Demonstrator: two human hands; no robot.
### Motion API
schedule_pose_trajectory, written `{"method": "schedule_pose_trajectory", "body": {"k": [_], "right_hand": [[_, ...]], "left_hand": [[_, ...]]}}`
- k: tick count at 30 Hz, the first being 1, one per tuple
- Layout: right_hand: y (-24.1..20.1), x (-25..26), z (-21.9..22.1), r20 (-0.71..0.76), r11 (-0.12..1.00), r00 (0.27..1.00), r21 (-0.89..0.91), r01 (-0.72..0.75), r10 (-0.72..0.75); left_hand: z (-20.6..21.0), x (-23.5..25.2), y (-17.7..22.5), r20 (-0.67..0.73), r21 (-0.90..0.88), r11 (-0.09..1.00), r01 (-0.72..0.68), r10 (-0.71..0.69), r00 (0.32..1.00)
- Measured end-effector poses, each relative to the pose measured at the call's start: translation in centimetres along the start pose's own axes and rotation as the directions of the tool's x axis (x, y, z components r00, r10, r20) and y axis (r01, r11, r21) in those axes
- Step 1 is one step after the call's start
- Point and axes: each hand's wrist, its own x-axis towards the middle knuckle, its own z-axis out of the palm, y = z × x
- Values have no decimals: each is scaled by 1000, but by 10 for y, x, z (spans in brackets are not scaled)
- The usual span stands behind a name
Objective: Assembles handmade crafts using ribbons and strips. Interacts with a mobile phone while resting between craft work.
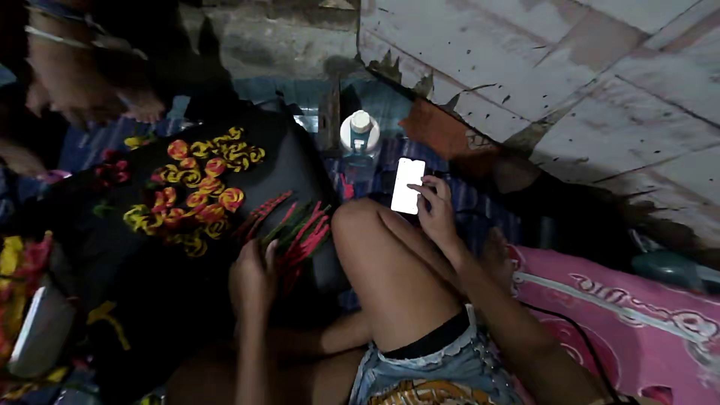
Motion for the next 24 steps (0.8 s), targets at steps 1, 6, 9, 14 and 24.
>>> {"method": "schedule_pose_trajectory", "body": {"k": [1,6,9,14,24], "right_hand": [[12,-6,0,19,998,1000,-67,-8,9],[34,-28,0,97,978,995,-203,38,-19],[36,-29,-2,139,968,990,-242,67,-33],[35,-25,-1,179,963,984,-264,46,2],[-74,-55,-17,158,888,917,353,294,-367]], "left_hand": [[-4,-5,2,-9,-55,998,26,-26,1000],[-9,-28,6,-170,-289,957,-40,-11,985],[-2,-42,8,-177,-429,899,-87,10,984],[16,-60,13,-203,-571,800,-182,77,976],[49,-98,84,-320,-930,254,-264,-212,923]]}}
